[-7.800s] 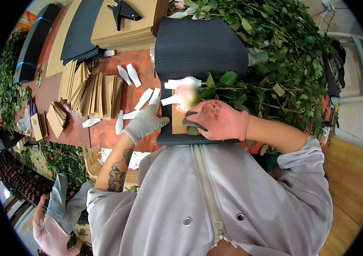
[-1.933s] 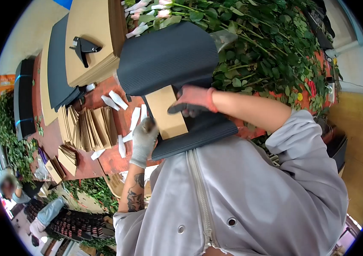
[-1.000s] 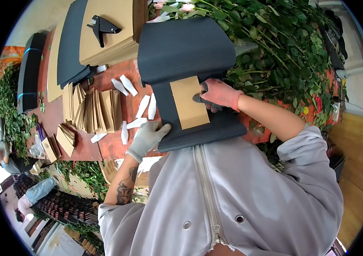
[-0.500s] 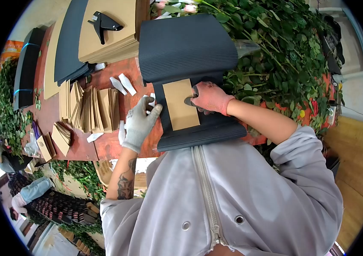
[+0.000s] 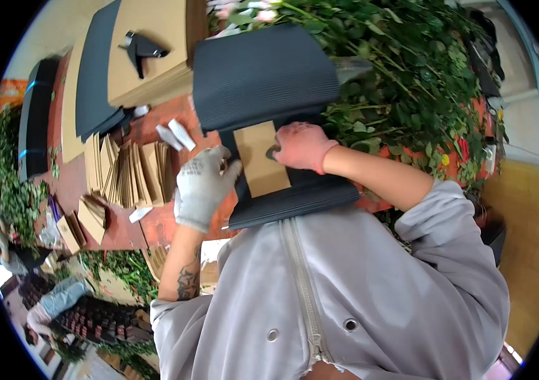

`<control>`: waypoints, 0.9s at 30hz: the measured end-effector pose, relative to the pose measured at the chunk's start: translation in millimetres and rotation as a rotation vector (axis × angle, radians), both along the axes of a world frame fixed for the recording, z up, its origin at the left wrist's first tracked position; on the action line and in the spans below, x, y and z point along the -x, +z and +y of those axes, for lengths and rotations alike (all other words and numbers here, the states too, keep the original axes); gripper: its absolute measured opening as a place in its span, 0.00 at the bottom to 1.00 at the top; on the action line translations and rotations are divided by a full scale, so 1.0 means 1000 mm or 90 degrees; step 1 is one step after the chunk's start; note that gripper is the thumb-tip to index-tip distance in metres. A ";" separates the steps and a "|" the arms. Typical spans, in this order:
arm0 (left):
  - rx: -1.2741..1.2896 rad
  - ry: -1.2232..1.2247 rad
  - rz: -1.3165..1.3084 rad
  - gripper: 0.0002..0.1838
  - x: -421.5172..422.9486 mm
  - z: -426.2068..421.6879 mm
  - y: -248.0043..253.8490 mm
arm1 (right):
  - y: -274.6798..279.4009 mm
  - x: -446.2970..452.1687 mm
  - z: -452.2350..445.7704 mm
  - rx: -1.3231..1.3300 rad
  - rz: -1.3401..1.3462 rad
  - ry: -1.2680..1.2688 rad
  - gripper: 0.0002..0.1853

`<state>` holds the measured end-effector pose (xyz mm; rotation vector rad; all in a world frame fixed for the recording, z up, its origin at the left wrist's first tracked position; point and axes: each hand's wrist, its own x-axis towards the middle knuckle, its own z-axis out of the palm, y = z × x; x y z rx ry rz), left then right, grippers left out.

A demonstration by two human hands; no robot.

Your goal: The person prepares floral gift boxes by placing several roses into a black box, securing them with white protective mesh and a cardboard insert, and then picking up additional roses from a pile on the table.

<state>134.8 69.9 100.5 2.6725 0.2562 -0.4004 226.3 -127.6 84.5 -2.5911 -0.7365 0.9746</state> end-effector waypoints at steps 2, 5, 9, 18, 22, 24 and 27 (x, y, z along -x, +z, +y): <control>-0.010 -0.306 -0.213 0.25 -0.006 -0.012 0.009 | -0.004 0.000 -0.001 0.027 -0.142 0.078 0.23; -0.042 -0.371 -0.109 0.34 -0.008 -0.026 0.002 | 0.033 -0.014 -0.014 -0.054 -0.209 0.188 0.19; -0.056 -0.346 -0.063 0.36 -0.014 -0.031 0.006 | 0.109 -0.089 -0.038 -0.419 -0.434 -0.035 0.15; -0.099 -0.350 -0.007 0.34 -0.017 -0.032 0.009 | 0.006 -0.239 -0.045 0.256 -0.478 -0.029 0.38; -0.069 -0.342 -0.023 0.34 -0.014 -0.032 0.008 | -0.014 -0.258 -0.045 0.308 -0.473 -0.061 0.33; -0.065 -0.337 -0.028 0.33 -0.016 -0.032 0.011 | -0.014 -0.260 -0.046 0.276 -0.519 -0.061 0.30; -0.089 -0.356 0.005 0.34 -0.015 -0.031 0.014 | 0.008 -0.261 -0.055 0.277 -0.504 -0.037 0.29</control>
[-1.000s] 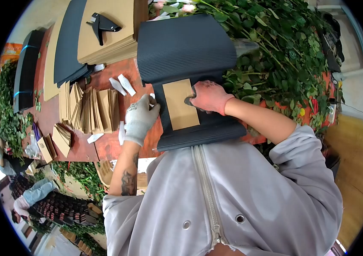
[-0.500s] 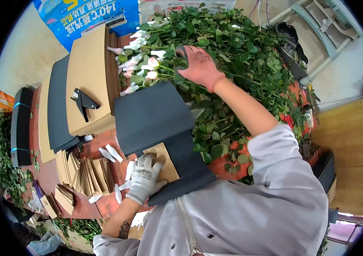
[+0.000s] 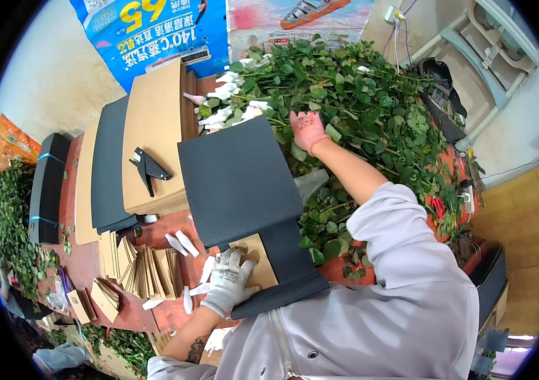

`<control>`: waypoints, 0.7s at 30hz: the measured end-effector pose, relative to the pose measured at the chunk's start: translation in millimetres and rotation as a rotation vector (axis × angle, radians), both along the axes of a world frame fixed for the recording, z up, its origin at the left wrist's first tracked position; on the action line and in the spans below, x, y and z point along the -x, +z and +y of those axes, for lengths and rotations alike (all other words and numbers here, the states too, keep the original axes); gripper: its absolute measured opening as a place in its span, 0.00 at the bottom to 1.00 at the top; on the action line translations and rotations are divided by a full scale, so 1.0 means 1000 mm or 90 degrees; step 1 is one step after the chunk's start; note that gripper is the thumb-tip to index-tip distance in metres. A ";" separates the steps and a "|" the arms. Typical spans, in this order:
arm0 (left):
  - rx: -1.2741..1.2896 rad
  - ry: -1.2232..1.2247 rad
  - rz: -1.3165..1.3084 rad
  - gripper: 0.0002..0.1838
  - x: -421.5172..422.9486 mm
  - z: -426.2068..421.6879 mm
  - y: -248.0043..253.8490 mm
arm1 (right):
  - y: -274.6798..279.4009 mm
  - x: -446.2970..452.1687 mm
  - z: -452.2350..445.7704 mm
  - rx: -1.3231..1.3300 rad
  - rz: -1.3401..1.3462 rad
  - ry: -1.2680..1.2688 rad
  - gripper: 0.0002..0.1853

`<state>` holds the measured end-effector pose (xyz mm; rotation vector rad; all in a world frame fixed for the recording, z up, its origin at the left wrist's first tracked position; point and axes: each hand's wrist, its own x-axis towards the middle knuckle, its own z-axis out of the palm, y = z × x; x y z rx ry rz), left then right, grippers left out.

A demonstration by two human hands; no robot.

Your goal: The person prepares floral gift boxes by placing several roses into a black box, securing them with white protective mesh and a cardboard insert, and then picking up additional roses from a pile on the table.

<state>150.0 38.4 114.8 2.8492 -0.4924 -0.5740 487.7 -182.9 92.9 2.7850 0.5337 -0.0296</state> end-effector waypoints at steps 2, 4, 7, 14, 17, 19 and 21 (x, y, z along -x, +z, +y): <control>0.031 0.002 -0.020 0.33 0.002 0.001 0.000 | 0.024 -0.002 -0.011 -0.010 -0.019 -0.009 0.28; 0.064 -0.003 -0.044 0.32 0.003 0.002 0.000 | 0.041 -0.013 -0.035 -0.010 -0.081 -0.003 0.27; 0.026 -0.023 -0.046 0.35 0.003 0.002 0.001 | 0.117 -0.010 -0.073 -0.202 -0.143 -0.031 0.28; 0.044 0.004 -0.053 0.33 0.006 0.001 0.001 | 0.251 0.036 -0.214 -0.400 -0.418 -0.097 0.28; 0.031 -0.021 -0.053 0.34 0.006 0.005 -0.005 | 0.295 0.079 -0.252 -0.507 -0.562 -0.026 0.24; 0.070 -0.032 -0.097 0.32 0.008 0.009 -0.015 | 0.307 0.119 -0.242 -0.519 -0.565 0.060 0.20; 0.174 -0.054 -0.139 0.31 0.011 0.020 -0.031 | 0.287 0.156 -0.209 -0.458 -0.474 0.146 0.21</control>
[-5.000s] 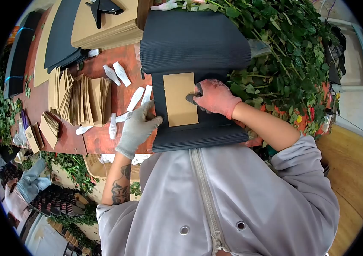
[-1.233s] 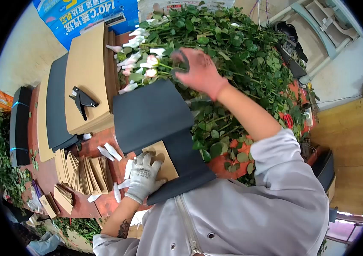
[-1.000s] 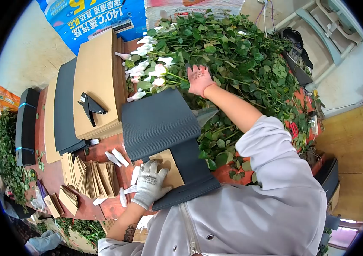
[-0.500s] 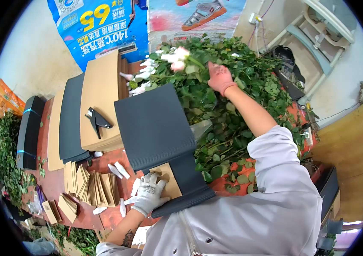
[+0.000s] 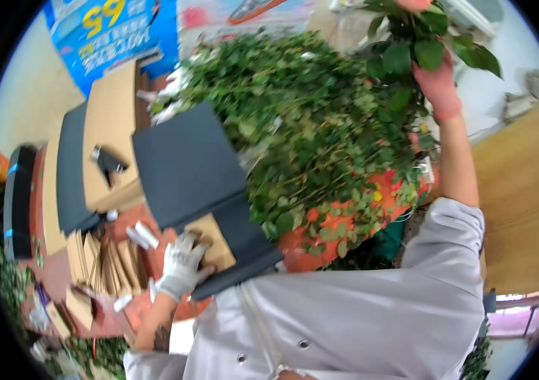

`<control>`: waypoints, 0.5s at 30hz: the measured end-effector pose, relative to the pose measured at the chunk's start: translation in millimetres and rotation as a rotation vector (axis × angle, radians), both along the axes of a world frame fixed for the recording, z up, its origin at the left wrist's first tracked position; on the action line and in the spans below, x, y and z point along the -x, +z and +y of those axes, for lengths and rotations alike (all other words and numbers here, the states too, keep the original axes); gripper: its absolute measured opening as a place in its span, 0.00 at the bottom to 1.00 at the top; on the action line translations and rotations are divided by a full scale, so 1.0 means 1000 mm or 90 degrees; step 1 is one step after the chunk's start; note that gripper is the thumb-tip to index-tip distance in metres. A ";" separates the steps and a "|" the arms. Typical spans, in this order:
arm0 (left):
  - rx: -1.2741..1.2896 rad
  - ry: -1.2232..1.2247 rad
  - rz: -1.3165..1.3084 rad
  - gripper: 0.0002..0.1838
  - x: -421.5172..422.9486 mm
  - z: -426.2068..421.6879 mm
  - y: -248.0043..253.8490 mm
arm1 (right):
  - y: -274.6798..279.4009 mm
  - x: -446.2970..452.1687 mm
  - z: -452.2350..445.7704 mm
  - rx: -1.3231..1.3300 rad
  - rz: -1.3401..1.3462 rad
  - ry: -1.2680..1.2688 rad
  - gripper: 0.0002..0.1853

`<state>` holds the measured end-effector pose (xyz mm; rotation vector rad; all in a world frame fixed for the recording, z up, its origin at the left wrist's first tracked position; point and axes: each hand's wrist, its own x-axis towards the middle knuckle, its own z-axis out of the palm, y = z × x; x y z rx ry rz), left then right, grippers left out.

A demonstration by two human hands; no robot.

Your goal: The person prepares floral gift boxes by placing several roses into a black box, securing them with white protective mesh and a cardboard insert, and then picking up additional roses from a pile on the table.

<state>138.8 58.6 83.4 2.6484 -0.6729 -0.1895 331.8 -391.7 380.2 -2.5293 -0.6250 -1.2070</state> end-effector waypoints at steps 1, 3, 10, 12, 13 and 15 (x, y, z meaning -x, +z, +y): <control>0.006 0.004 -0.006 0.30 0.005 0.001 0.003 | -0.019 0.019 0.020 0.026 0.030 0.037 0.21; 0.001 0.012 -0.015 0.28 0.008 0.001 0.008 | -0.068 0.053 0.075 -0.154 0.301 0.387 0.23; 0.121 -0.012 -0.084 0.24 0.015 0.022 0.023 | -0.175 0.098 0.174 0.665 0.370 0.262 0.28; 0.214 0.124 -0.015 0.15 0.027 0.044 0.010 | -0.199 0.100 0.183 0.615 0.344 0.287 0.25; 0.248 0.182 -0.005 0.13 0.035 0.059 0.011 | -0.212 0.102 0.191 0.634 0.335 0.287 0.25; 0.376 0.333 0.045 0.10 0.044 0.069 0.006 | -0.231 0.108 0.212 0.624 0.408 0.269 0.24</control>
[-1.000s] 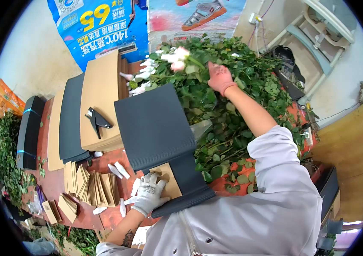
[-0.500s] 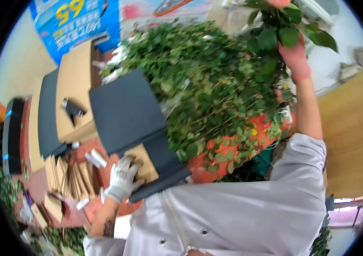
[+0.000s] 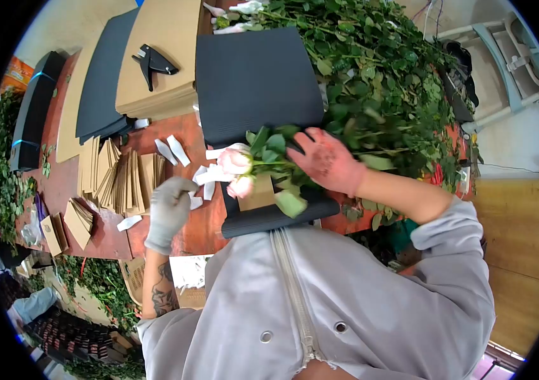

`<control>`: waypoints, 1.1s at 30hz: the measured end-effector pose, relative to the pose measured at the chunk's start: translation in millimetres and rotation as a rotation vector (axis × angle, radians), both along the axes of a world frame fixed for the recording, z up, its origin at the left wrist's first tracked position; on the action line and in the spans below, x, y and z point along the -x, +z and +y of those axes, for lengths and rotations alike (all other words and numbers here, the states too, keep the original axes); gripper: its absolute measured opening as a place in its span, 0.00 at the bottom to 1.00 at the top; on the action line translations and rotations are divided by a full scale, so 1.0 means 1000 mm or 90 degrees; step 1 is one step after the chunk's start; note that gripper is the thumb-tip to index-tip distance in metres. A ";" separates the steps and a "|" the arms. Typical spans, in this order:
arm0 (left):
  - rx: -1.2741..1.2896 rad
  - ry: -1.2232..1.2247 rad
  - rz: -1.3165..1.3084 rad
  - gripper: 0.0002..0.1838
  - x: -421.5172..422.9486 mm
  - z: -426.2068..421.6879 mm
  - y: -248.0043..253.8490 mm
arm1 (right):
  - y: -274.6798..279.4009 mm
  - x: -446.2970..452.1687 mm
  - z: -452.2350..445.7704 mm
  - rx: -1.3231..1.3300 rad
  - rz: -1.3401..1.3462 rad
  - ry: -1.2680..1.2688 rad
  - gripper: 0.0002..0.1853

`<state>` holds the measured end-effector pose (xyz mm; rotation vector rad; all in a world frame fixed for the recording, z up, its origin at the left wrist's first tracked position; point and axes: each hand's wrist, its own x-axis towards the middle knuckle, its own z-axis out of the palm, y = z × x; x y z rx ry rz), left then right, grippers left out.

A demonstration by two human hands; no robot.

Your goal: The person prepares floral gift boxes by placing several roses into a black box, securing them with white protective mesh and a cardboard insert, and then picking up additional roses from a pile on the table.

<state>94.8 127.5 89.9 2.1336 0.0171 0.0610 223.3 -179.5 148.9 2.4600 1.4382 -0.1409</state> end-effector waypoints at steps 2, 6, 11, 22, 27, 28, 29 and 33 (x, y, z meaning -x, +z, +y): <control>0.120 0.107 0.079 0.07 0.003 -0.010 0.020 | -0.029 -0.004 -0.010 0.070 -0.034 0.039 0.25; -0.106 -0.006 -0.058 0.14 -0.005 -0.032 0.043 | 0.026 0.000 -0.008 0.015 0.070 -0.042 0.33; -0.199 -0.053 -0.062 0.19 -0.017 -0.026 0.000 | 0.007 0.016 0.022 -0.045 0.140 0.067 0.24; -0.101 -0.059 0.009 0.18 -0.018 -0.034 -0.019 | -0.026 0.013 -0.006 -0.279 0.251 -0.015 0.19; -0.045 -0.062 0.059 0.18 -0.022 -0.032 -0.021 | -0.019 0.006 -0.032 -0.389 0.338 -0.023 0.24; -0.067 -0.063 0.084 0.18 -0.023 -0.033 -0.021 | -0.021 0.007 -0.035 -0.439 0.324 -0.003 0.25; -0.090 -0.066 0.110 0.18 -0.024 -0.033 -0.022 | -0.019 0.008 -0.035 -0.429 0.325 0.001 0.25; -0.067 -0.044 0.032 0.19 -0.020 -0.033 -0.023 | 0.003 0.005 -0.014 -0.203 0.421 0.042 0.25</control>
